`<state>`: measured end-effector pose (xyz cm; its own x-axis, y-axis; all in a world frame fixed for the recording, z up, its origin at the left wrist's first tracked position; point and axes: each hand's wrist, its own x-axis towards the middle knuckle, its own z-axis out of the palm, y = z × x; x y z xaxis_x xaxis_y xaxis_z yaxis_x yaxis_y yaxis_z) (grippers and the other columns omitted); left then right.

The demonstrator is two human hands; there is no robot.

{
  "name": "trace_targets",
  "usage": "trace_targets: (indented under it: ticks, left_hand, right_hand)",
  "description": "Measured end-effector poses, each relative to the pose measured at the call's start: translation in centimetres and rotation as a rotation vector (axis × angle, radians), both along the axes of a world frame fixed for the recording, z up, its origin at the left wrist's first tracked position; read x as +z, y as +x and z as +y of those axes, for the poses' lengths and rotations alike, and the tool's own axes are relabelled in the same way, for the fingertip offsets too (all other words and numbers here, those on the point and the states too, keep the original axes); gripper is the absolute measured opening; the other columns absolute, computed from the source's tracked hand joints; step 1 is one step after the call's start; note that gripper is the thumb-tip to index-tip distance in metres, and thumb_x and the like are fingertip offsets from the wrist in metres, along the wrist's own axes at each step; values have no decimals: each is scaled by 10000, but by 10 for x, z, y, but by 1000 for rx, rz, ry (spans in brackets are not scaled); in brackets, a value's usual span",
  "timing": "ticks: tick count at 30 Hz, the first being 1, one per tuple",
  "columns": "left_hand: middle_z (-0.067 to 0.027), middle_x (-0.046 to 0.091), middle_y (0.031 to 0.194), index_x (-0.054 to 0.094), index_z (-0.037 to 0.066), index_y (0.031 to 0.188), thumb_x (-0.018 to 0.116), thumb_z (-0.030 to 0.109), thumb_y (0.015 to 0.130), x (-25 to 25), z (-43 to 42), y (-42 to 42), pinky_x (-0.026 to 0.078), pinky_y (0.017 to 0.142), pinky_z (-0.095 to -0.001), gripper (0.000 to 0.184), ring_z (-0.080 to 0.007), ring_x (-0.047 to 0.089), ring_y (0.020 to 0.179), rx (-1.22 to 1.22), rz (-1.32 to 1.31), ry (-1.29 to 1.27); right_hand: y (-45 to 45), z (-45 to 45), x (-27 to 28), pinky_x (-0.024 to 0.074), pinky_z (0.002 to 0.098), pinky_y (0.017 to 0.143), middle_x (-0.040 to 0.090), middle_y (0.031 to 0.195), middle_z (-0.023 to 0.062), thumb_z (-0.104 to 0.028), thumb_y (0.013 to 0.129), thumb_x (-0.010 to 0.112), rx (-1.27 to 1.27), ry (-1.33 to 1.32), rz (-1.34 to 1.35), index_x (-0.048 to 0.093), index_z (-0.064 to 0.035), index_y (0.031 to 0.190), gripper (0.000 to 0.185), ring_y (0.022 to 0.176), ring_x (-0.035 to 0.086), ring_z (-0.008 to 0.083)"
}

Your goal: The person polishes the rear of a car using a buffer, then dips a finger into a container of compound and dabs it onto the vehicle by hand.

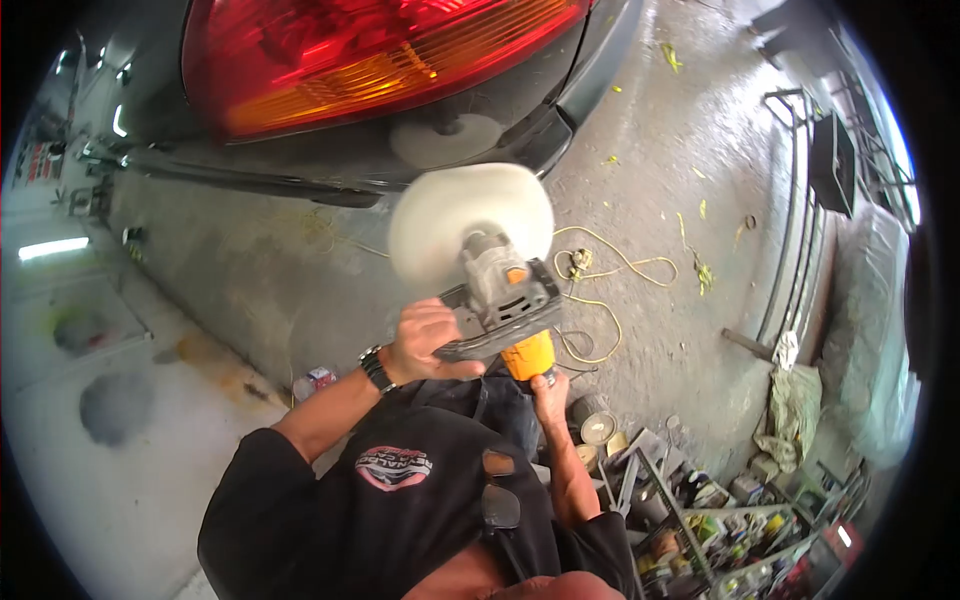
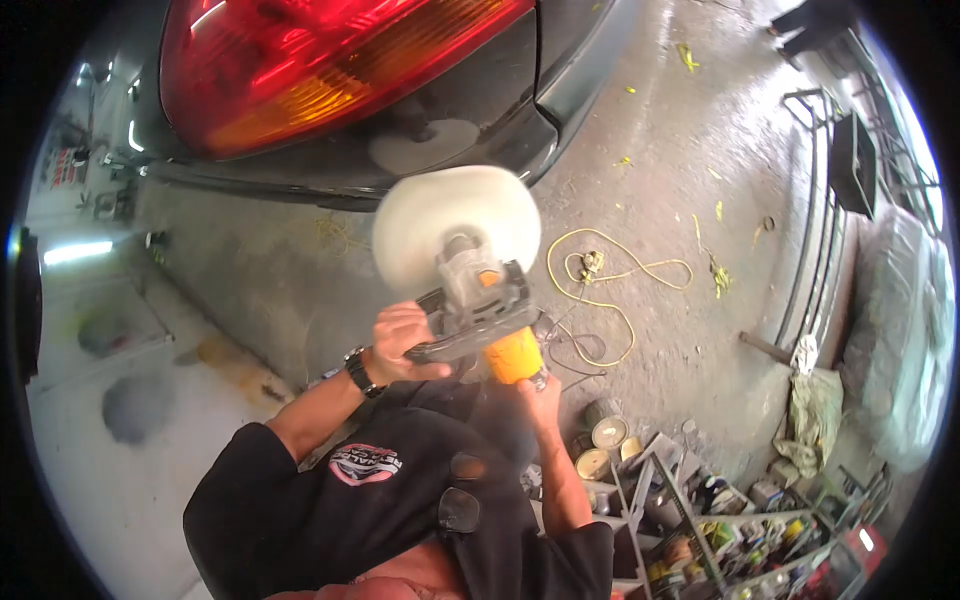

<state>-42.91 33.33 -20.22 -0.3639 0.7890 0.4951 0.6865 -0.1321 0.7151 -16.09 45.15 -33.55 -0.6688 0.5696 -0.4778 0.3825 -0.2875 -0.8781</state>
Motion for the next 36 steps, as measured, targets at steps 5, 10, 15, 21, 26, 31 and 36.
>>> trace_targets:
  ticks: [5,10,15,21,26,31,36]
  left_hand:
    - [-50,456,539,514,77,607,823,449,780,4,-62,-15,346,484,-359,514,-235,466,465,68,-9,-44]
    - [-57,446,545,516,58,619,795,472,807,30,-104,-4,341,487,-366,533,-257,451,480,245,-91,-213]
    - [-68,448,561,525,49,640,769,477,832,52,-105,15,355,512,-373,529,-270,467,508,286,-52,-287]
    - [-69,464,570,541,43,653,761,467,840,31,-71,28,376,540,-378,512,-288,482,517,250,-8,-239]
    - [-78,510,582,555,43,652,796,428,809,-11,-42,27,402,543,-374,481,-287,523,518,229,89,-147]
    - [-24,568,590,596,95,654,849,397,749,-23,-13,36,406,525,-327,406,-213,545,501,109,147,-109]
    - [-13,499,557,555,106,640,853,433,740,-38,53,38,371,500,-327,453,-199,496,464,64,243,4]
  right_hand:
    - [-12,-61,5,489,339,676,675,794,56,-579,784,655,45,-9,-92,679,37,983,648,738,611,140]
    - [-15,-70,-2,517,359,742,712,853,133,-402,778,682,264,-159,-145,677,28,1082,526,783,656,187]
    - [-16,-62,7,494,285,783,679,968,47,-710,726,768,325,-224,12,656,77,1083,871,879,596,115]
    - [-16,-33,-1,518,328,823,731,965,108,-475,710,754,150,-77,40,680,46,1097,653,901,672,155]
    - [-19,0,-51,531,339,757,738,870,134,-251,716,709,138,27,74,692,27,1065,446,802,678,159]
    - [-27,25,-63,489,295,666,672,849,6,-850,665,686,137,18,103,678,27,971,929,776,597,94]
    - [-25,51,-117,442,244,534,636,733,2,-384,816,699,-160,-18,77,679,-20,919,378,615,582,93]
